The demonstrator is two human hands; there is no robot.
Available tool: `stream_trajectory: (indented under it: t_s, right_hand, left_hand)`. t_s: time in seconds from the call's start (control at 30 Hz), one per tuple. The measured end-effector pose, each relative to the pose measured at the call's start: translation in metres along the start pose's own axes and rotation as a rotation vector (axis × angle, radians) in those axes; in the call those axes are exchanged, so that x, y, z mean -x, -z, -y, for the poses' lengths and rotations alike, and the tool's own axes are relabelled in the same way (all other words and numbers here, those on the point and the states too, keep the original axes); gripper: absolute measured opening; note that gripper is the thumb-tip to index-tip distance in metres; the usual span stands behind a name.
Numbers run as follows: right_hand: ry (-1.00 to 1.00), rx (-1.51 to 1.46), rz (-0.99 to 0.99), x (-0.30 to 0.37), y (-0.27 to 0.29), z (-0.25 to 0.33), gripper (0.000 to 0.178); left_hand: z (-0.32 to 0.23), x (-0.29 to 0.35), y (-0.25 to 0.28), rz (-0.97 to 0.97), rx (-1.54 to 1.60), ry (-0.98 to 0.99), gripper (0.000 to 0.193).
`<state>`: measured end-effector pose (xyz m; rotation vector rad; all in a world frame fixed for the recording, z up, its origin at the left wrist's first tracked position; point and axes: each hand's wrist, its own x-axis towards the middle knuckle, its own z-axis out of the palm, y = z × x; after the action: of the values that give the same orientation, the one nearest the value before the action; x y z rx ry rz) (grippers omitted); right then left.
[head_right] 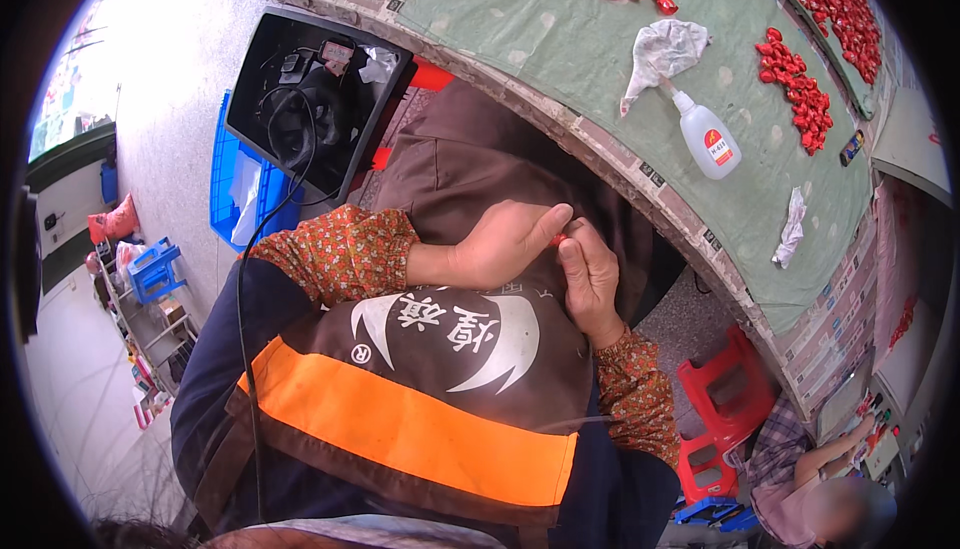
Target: Applying glue to and assembling small red plastic toy components at a workshop table.
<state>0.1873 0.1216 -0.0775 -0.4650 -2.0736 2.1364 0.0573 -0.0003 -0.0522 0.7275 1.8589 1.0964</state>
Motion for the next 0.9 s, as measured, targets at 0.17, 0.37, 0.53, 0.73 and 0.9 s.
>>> stream_trajectory:
  t_s: [0.17, 0.37, 0.53, 0.73, 0.9]
  right_hand:
    - [0.084, 0.062, -0.029, 0.001, -0.005, -0.002, 0.027]
    - [0.220, 0.168, -0.051, 0.000, -0.005, -0.001, 0.022]
    - [0.217, 0.191, -0.031, -0.003, -0.002, 0.003, 0.016]
    - [0.231, 0.231, -0.058, -0.003, -0.003, 0.012, 0.010]
    - [0.276, 0.296, -0.071, -0.001, 0.000, 0.013, 0.008]
  left_hand:
    - [0.000, 0.000, 0.001, 0.018, -0.040, -0.035, 0.054]
    - [-0.003, -0.001, 0.009, 0.023, 0.072, -0.118, 0.048]
    - [0.005, -0.005, 0.009, 0.047, 0.124, -0.145, 0.046]
    - [0.003, -0.004, 0.008, 0.037, 0.177, -0.176, 0.043]
    - [0.003, -0.004, 0.007, 0.014, 0.167, -0.228, 0.041]
